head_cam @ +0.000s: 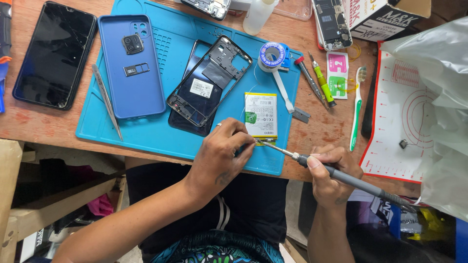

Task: The person solders a connector onto a smartphone battery using a soldering iron and solder wire. They hold the battery steady with one hand while applying heat and solder with the other, working on the connector terminals.

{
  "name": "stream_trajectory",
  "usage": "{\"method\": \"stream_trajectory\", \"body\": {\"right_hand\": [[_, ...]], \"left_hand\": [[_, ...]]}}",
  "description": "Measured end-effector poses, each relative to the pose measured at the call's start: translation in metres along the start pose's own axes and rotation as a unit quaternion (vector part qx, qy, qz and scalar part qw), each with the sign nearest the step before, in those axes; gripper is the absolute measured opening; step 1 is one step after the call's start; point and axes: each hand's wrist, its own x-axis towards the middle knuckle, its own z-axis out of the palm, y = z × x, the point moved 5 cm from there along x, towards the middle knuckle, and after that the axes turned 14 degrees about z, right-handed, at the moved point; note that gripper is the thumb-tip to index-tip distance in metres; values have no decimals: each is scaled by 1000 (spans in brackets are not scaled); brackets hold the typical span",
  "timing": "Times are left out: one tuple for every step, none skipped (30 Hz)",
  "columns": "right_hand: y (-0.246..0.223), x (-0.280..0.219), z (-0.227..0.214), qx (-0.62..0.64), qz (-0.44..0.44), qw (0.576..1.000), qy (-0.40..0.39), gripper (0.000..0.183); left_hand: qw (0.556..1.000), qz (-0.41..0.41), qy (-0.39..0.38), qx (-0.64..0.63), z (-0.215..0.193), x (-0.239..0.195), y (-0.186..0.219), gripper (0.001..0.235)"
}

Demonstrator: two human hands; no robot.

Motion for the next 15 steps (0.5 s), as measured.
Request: {"method": "stream_trajectory", "body": {"right_hand": [[0,0,0,-4,1,1000,4,14],[-1,-1,1,-2,2,1000,5,14],[-1,-1,1,-1,2,1000,5,14],[-1,-1,1,1,3,1000,6,14],[-1,-1,2,-3,7,1000,8,14],[-1,-1,2,-6,11,1000,10,14],[-1,-1,2,-9,15,1000,14,14],[-2,-2,2,-19,11,1000,14,14],[-3,-2,2,-28,7,999,15,14],[-4,-2,2,-38,3,999,16,14],[-4,-2,2,-36,3,999,16,14],[-4,-3,2,-34,3,999,16,14],[-4,-3,2,-33,4,999,15,14],[-4,-3,2,-35,6,999,17,14],[-3,-3,1,-37,9,999,18,14]], "left_hand": [[1000,4,4,3,0,0,0,12],[1000,8,8,7,0,0,1,12],[1000,12,12,10,0,0,1,12],[1000,10,11,8,0,0,1,12],[1000,8,10,6,0,0,1,12],[1000,6,9,4,0,0,1,13],[1000,6,8,6,0,0,1,12],[1000,6,7,7,0,0,1,12],[1000,6,6,8,1,1,1,11],[1000,9,7,11,0,1,2,11],[1000,11,8,13,0,2,3,10],[1000,14,9,15,0,2,3,10],[1000,14,5,14,0,2,4,9],[1000,14,1,14,0,3,4,9],[1000,13,-3,14,0,3,4,9]]}}
